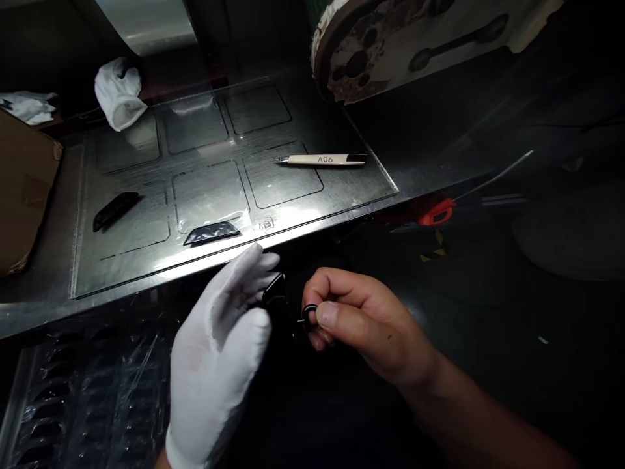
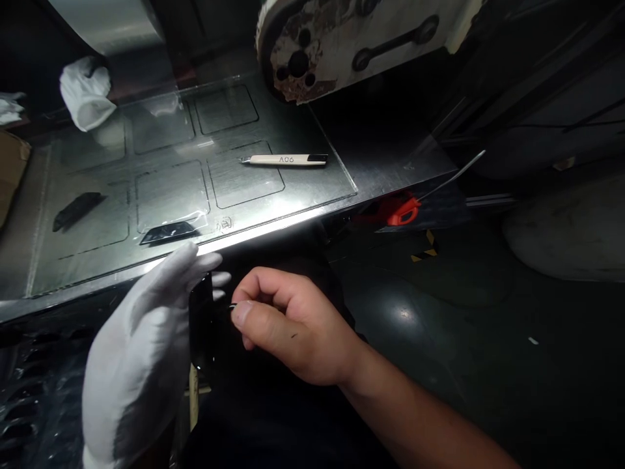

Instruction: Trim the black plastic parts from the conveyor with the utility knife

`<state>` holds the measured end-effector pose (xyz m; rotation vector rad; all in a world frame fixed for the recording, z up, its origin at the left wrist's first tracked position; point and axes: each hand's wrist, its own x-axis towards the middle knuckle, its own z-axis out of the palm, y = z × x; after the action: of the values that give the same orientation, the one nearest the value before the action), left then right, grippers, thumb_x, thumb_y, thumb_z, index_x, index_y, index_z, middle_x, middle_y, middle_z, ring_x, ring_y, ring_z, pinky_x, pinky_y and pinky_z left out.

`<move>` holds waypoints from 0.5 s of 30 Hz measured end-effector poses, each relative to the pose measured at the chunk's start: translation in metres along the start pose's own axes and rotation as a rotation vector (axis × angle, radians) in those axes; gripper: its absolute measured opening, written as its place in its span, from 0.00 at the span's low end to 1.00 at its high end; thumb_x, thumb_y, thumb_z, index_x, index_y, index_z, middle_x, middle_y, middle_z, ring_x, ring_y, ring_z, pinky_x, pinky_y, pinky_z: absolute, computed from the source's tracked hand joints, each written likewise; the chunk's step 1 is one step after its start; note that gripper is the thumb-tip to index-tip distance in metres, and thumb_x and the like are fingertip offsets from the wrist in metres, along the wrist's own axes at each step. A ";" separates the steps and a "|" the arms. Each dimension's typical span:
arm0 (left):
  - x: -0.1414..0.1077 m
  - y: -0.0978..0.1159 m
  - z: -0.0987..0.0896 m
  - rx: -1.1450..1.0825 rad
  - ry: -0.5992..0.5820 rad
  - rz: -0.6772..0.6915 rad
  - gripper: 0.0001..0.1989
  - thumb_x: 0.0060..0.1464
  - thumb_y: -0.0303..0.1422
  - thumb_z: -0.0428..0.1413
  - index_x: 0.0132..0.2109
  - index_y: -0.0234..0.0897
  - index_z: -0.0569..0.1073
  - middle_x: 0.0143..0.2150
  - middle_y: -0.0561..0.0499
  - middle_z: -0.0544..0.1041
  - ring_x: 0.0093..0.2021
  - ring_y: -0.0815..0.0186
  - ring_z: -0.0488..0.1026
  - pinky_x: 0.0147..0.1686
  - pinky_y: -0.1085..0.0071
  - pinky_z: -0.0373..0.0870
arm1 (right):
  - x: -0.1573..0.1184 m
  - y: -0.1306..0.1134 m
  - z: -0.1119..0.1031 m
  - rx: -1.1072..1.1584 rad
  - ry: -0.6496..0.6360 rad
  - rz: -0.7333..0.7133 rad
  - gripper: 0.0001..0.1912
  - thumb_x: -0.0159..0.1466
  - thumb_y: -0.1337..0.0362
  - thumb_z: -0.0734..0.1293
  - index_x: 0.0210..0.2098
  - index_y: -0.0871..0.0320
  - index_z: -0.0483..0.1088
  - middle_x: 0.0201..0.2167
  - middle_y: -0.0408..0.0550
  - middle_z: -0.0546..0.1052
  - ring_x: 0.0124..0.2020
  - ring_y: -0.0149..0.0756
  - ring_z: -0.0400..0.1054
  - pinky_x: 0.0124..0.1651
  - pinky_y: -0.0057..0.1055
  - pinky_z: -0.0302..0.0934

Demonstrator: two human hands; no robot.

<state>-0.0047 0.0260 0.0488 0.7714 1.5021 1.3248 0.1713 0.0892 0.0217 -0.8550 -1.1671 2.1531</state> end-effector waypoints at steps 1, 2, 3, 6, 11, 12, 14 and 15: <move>0.002 0.003 0.000 0.111 -0.015 0.053 0.24 0.60 0.43 0.66 0.62 0.49 0.77 0.61 0.51 0.78 0.62 0.56 0.74 0.58 0.70 0.74 | 0.000 0.000 0.000 -0.020 -0.007 0.006 0.11 0.68 0.57 0.69 0.35 0.59 0.71 0.27 0.41 0.74 0.29 0.27 0.65 0.32 0.26 0.58; 0.003 0.006 0.001 0.220 -0.021 0.092 0.24 0.60 0.43 0.66 0.62 0.51 0.78 0.60 0.53 0.78 0.61 0.57 0.74 0.58 0.71 0.74 | 0.000 -0.001 0.000 -0.036 -0.015 0.014 0.11 0.68 0.57 0.69 0.35 0.59 0.70 0.27 0.41 0.73 0.29 0.27 0.65 0.32 0.26 0.58; 0.005 0.008 0.002 0.304 -0.019 0.115 0.23 0.60 0.43 0.66 0.62 0.53 0.78 0.59 0.54 0.79 0.60 0.58 0.76 0.57 0.71 0.75 | -0.001 -0.001 0.001 -0.048 -0.022 0.023 0.12 0.68 0.57 0.70 0.35 0.58 0.70 0.27 0.41 0.73 0.29 0.27 0.64 0.32 0.27 0.58; 0.006 0.010 0.006 0.318 0.039 0.103 0.19 0.62 0.43 0.65 0.59 0.51 0.80 0.55 0.53 0.81 0.53 0.58 0.79 0.53 0.69 0.78 | -0.001 0.000 0.000 -0.056 -0.044 0.030 0.12 0.68 0.57 0.70 0.34 0.59 0.70 0.27 0.42 0.73 0.29 0.27 0.64 0.32 0.27 0.57; 0.007 0.004 0.015 0.067 0.317 0.181 0.11 0.68 0.39 0.58 0.50 0.42 0.82 0.46 0.51 0.83 0.43 0.60 0.82 0.45 0.67 0.80 | 0.000 0.005 -0.002 0.066 -0.076 0.022 0.10 0.68 0.59 0.69 0.34 0.59 0.71 0.26 0.41 0.73 0.29 0.28 0.67 0.33 0.26 0.61; 0.007 0.003 0.016 0.054 0.339 0.188 0.10 0.68 0.39 0.59 0.49 0.41 0.82 0.44 0.51 0.83 0.41 0.61 0.81 0.44 0.67 0.80 | 0.000 0.006 -0.002 0.089 -0.079 0.027 0.10 0.68 0.60 0.69 0.34 0.60 0.71 0.26 0.41 0.73 0.29 0.28 0.67 0.33 0.26 0.61; 0.006 0.003 0.016 0.059 0.339 0.182 0.10 0.67 0.39 0.59 0.48 0.41 0.82 0.43 0.51 0.83 0.40 0.61 0.81 0.44 0.67 0.80 | 0.001 0.007 -0.002 0.116 -0.086 0.035 0.10 0.68 0.60 0.69 0.34 0.60 0.72 0.25 0.42 0.73 0.28 0.28 0.67 0.33 0.27 0.61; 0.006 0.003 0.015 0.074 0.332 0.178 0.10 0.67 0.40 0.59 0.48 0.42 0.82 0.44 0.51 0.83 0.41 0.61 0.81 0.45 0.67 0.80 | 0.001 0.007 -0.002 0.118 -0.088 0.035 0.10 0.67 0.60 0.70 0.34 0.60 0.71 0.25 0.42 0.73 0.28 0.28 0.67 0.33 0.27 0.61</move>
<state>0.0073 0.0374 0.0514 0.7729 1.7837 1.5978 0.1708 0.0881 0.0146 -0.7405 -1.0617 2.2835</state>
